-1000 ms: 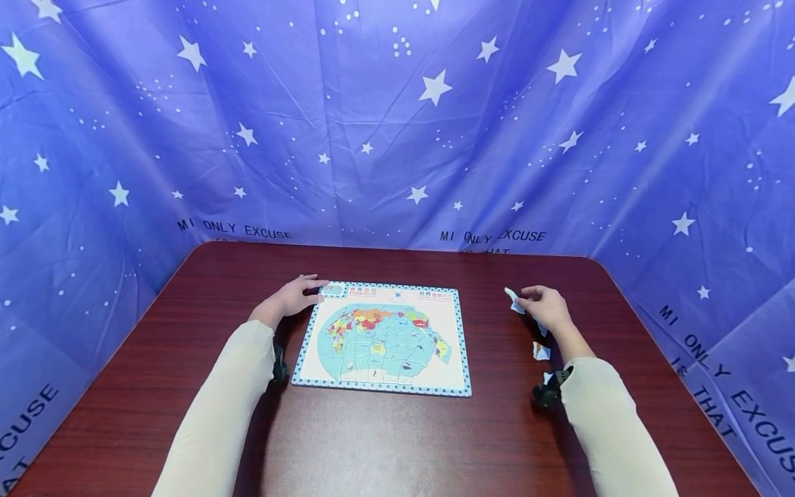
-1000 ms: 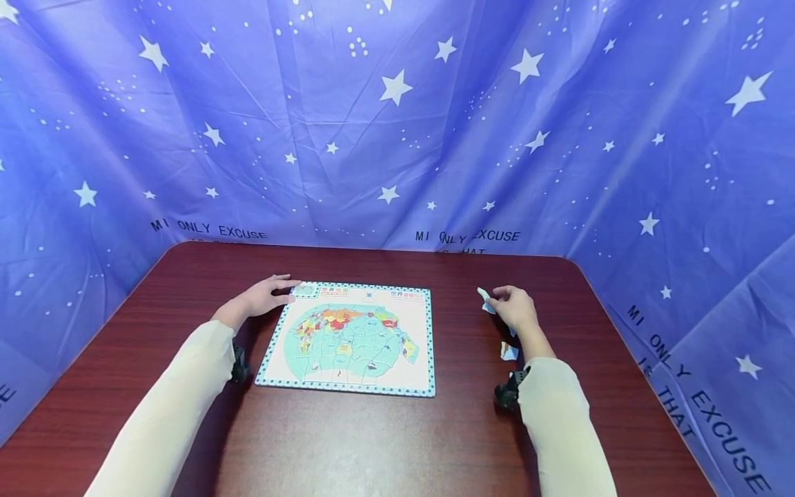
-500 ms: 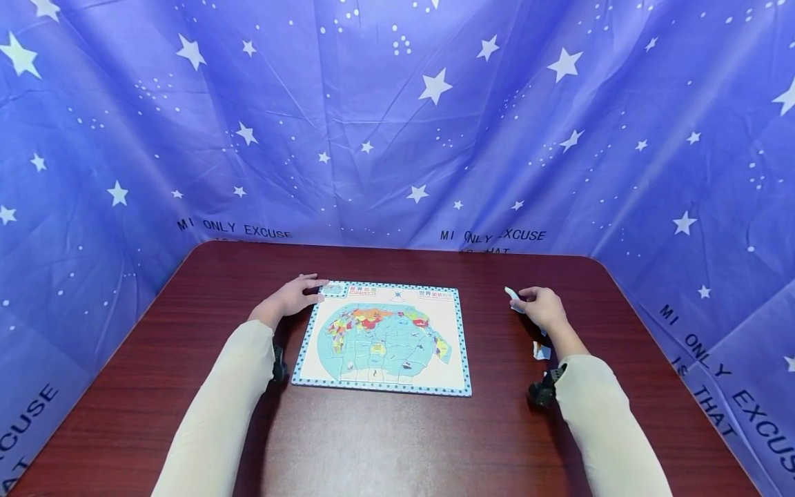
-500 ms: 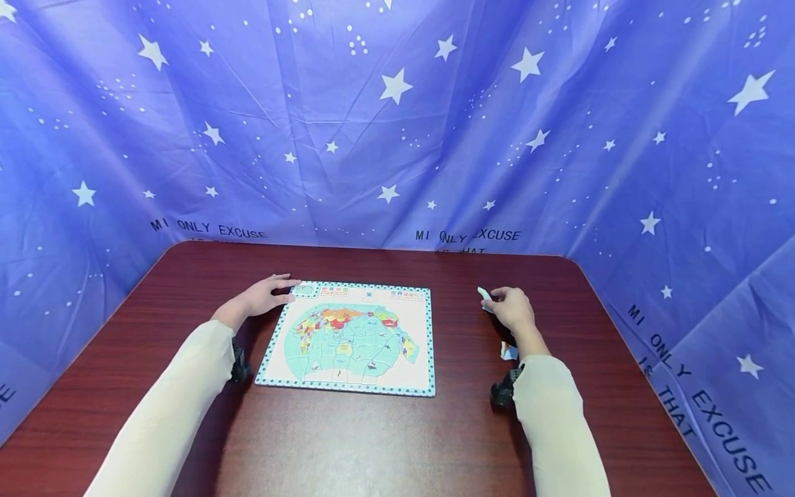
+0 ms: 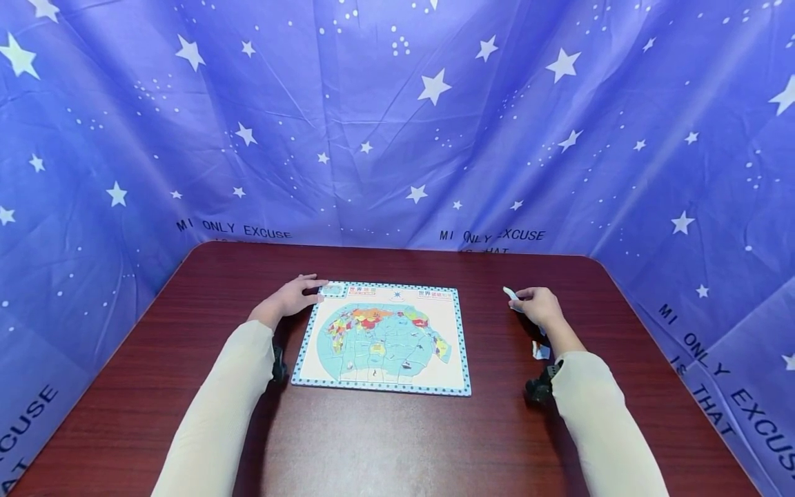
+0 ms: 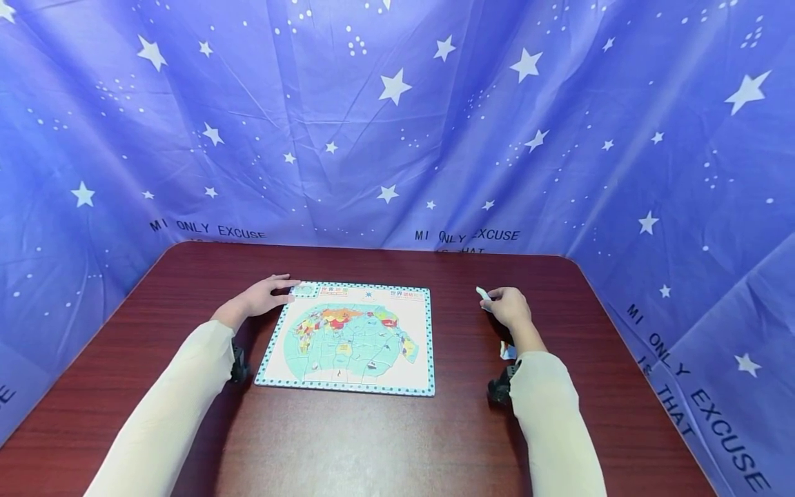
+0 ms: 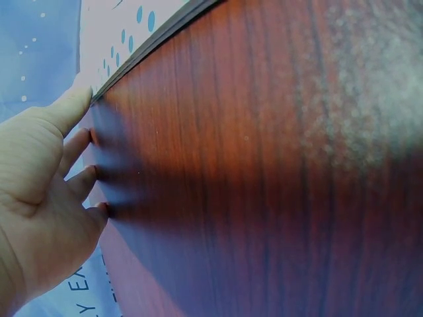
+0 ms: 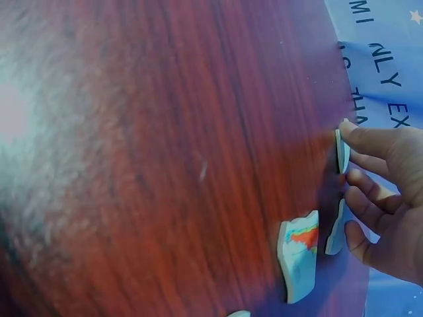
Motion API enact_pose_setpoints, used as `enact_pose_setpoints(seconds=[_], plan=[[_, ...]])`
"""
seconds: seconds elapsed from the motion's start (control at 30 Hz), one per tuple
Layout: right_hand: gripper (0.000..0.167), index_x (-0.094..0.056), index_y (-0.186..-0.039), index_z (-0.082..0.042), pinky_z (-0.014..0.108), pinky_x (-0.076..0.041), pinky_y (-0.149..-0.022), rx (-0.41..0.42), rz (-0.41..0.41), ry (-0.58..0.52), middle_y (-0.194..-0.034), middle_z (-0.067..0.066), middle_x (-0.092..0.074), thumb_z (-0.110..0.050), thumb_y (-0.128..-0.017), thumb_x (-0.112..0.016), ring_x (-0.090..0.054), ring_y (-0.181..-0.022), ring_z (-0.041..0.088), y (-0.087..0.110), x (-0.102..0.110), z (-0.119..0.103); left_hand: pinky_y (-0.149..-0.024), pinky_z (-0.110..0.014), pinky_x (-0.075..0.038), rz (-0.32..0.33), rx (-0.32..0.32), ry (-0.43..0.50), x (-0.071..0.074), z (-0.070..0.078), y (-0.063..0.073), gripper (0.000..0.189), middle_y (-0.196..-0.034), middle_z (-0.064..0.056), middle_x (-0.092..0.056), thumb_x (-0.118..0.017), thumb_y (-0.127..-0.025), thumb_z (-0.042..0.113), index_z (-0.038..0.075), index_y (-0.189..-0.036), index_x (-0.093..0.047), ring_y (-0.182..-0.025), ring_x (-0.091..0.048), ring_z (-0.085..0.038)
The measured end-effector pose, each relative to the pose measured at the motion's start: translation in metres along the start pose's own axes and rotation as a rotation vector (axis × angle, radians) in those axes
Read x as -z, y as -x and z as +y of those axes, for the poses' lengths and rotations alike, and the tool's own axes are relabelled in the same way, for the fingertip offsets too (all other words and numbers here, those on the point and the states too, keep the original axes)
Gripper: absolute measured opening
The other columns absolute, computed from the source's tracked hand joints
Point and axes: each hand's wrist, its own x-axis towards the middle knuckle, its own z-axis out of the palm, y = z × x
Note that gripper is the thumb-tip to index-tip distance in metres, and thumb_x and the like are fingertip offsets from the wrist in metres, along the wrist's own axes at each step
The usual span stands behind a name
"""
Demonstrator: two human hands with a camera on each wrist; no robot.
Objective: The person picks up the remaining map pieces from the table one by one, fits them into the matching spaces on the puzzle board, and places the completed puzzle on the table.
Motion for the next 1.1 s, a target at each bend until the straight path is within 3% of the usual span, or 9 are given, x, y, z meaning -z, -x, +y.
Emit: enact_pose_setpoints(seconds=[0.33,0.53,0.87,1.1], plan=[[0.038,-0.062,-0.115,0.006,0.046,-0.043,-0.090,-0.068,-0.053,-0.059,-0.113,0.025,-0.061,-0.019,-0.086,-0.064,-0.056,-0.099,0.033,-0.0072,0.0010,-0.0052,-0.112,-0.061,-0.013,0.004,0.005,0.009,0.0001,-0.0013,-0.0001,0.051,-0.156,-0.017,-0.016,-0.051,-0.097,0.026,0.015,-0.145,-0.037,-0.144,0.001,-0.041],[0.037,-0.060,-0.117,0.006,0.046,-0.043,-0.092,-0.080,-0.079,-0.079,-0.117,0.025,-0.059,-0.016,-0.087,-0.063,-0.055,-0.100,0.032,-0.0080,0.0017,-0.0078,-0.112,-0.061,-0.014,0.003,-0.001,0.004,0.0005,-0.0009,-0.0001,0.051,-0.156,-0.017,-0.016,-0.051,-0.097,0.027,0.015,-0.145,-0.038,-0.144,-0.001,-0.042],[0.039,-0.060,-0.118,0.005,0.039,-0.047,-0.083,-0.106,-0.059,-0.110,-0.119,0.026,-0.058,-0.017,-0.086,-0.065,-0.057,-0.098,0.030,-0.0036,0.0040,-0.0087,-0.112,-0.060,-0.014,0.003,-0.005,0.010,0.0007,0.0009,0.0008,0.051,-0.156,-0.018,-0.017,-0.051,-0.097,0.026,0.015,-0.144,-0.038,-0.144,-0.001,-0.042],[0.037,-0.062,-0.118,0.004,0.037,-0.049,-0.077,-0.081,-0.055,-0.122,-0.120,0.027,-0.058,-0.018,-0.088,-0.063,-0.057,-0.098,0.032,-0.0007,0.0064,-0.0043,-0.112,-0.060,-0.015,0.006,-0.002,0.001,0.0009,0.0012,0.0011,0.050,-0.156,-0.018,-0.017,-0.051,-0.097,0.026,0.014,-0.144,-0.038,-0.144,-0.002,-0.042]])
